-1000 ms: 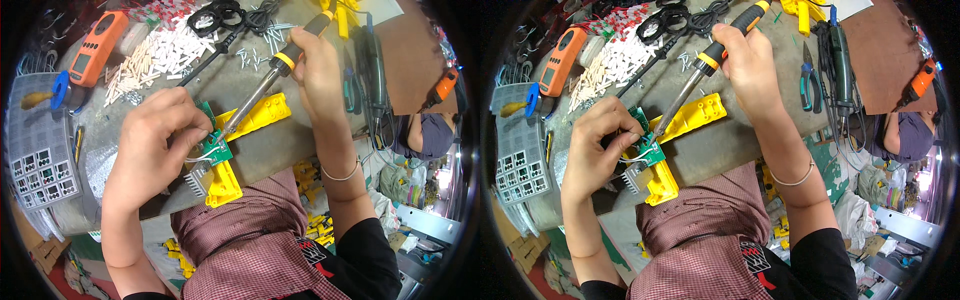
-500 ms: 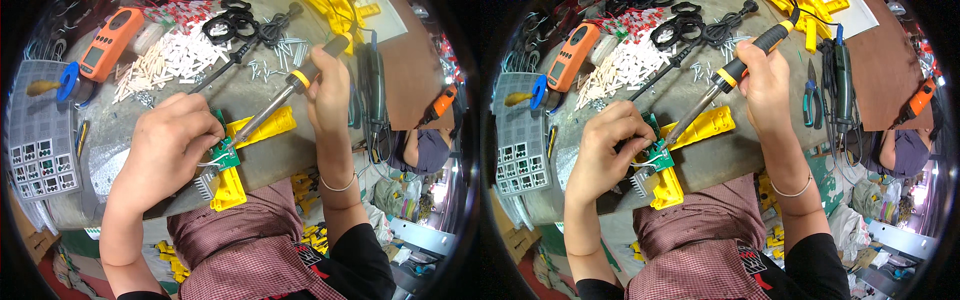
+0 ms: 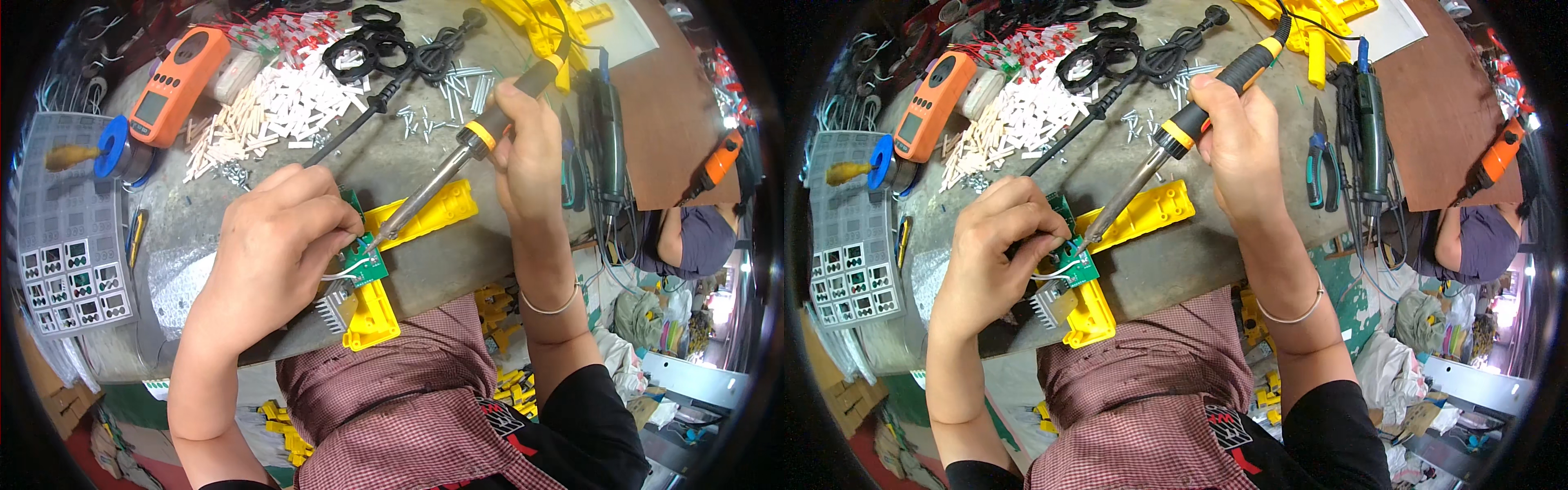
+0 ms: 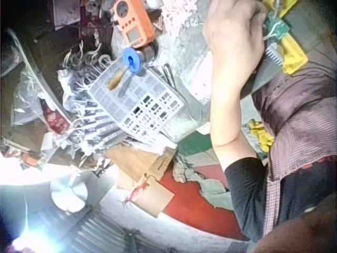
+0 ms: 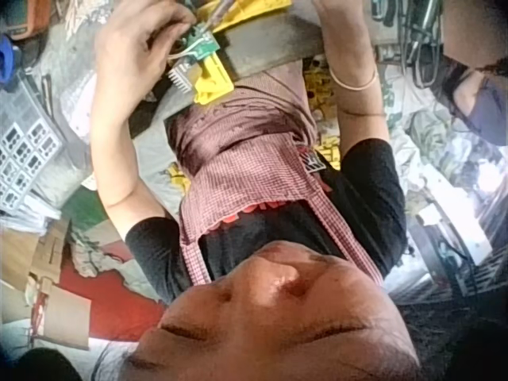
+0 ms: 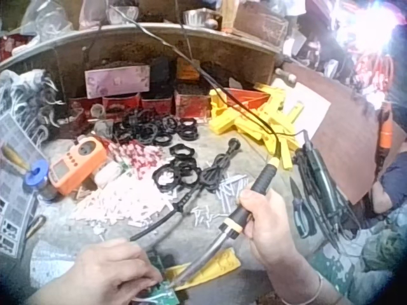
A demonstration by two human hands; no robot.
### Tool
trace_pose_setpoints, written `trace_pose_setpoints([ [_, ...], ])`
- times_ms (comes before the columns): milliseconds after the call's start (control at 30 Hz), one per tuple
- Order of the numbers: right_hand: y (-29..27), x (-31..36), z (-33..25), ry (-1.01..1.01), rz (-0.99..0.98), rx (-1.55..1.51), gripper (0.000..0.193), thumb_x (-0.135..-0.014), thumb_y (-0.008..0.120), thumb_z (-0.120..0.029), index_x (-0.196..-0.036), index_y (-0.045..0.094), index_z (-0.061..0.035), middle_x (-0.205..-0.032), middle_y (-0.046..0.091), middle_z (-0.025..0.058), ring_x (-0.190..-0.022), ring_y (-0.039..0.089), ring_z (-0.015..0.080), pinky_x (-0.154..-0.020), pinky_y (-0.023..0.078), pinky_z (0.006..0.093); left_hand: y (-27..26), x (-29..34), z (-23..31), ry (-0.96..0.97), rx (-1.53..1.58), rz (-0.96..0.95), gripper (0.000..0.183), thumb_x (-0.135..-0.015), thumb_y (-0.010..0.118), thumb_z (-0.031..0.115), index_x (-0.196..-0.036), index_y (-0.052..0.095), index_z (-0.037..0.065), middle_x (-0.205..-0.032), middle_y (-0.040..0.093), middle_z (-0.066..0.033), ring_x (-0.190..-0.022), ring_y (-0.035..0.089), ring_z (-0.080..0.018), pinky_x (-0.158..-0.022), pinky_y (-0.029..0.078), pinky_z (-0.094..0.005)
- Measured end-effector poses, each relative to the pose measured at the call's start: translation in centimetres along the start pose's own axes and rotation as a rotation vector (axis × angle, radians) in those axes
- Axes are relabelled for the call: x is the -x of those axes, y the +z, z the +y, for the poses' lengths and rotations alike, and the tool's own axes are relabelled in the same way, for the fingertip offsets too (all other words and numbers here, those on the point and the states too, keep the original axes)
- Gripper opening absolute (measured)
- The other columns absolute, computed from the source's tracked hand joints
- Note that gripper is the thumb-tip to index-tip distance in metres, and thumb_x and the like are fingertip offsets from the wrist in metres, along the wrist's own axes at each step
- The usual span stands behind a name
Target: Soldering components to a circuit board and assembling the board into a plastic tool housing.
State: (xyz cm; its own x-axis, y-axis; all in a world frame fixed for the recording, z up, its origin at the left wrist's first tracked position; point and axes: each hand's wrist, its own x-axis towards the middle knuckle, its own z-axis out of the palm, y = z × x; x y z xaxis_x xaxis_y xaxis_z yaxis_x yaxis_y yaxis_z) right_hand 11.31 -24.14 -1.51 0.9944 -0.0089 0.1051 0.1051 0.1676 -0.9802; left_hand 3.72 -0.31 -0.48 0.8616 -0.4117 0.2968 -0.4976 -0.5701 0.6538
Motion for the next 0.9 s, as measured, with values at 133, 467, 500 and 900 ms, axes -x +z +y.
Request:
trace_pose_setpoints([
  [133, 0.3, 0.1, 0.0, -0.011, 0.031, 0.015, 0.017, -0.095, 0.054, -0.022, -0.087, 0.053, -0.0072, -0.062, 0.047, -0.0040, -0.044, 0.032, 0.0027, -0.041, 0.022, 0.0220, 0.0, -0.1, 0.0, 0.009, 0.008, -0.003, 0.016, -0.066, 0.069, -0.007, -0.079, 0.064, 0.001, -0.080, 0.055, -0.0089, -0.077, 0.055, -0.0272, -0.068, 0.045, -0.0357],
  [467, 0.1, 0.0, -0.1, -0.021, 0.067, -0.017, 0.016, -0.094, 0.055, -0.021, -0.088, 0.055, -0.0060, -0.063, 0.049, -0.0029, -0.043, 0.033, 0.0034, -0.040, 0.024, 0.0221, 0.0, -0.2, 0.1, 0.001, 0.001, -0.013, 0.016, -0.066, 0.069, -0.007, -0.079, 0.064, 0.001, -0.079, 0.054, -0.0085, -0.077, 0.056, -0.0266, -0.068, 0.045, -0.0355],
  [500, -0.1, -0.1, -0.1, -0.047, 0.061, -0.048, 0.017, -0.092, 0.058, -0.023, -0.089, 0.056, -0.0058, -0.065, 0.048, -0.0034, -0.046, 0.034, 0.0024, -0.041, 0.024, 0.0210, -0.1, -0.2, 0.1, 0.001, 0.002, -0.012, 0.015, -0.066, 0.069, -0.006, -0.079, 0.064, 0.001, -0.079, 0.054, -0.0085, -0.077, 0.056, -0.0265, -0.068, 0.045, -0.0355],
  [900, -0.3, 0.1, -0.5, -0.033, 0.058, -0.050, 0.017, -0.090, 0.060, -0.022, -0.089, 0.056, -0.0060, -0.068, 0.045, -0.0049, -0.050, 0.033, 0.0013, -0.042, 0.023, 0.0204, -0.1, 0.0, 0.1, 0.005, 0.002, -0.003, 0.018, -0.065, 0.069, -0.008, -0.079, 0.065, 0.001, -0.078, 0.054, -0.0083, -0.076, 0.056, -0.0266, -0.066, 0.045, -0.0354],
])
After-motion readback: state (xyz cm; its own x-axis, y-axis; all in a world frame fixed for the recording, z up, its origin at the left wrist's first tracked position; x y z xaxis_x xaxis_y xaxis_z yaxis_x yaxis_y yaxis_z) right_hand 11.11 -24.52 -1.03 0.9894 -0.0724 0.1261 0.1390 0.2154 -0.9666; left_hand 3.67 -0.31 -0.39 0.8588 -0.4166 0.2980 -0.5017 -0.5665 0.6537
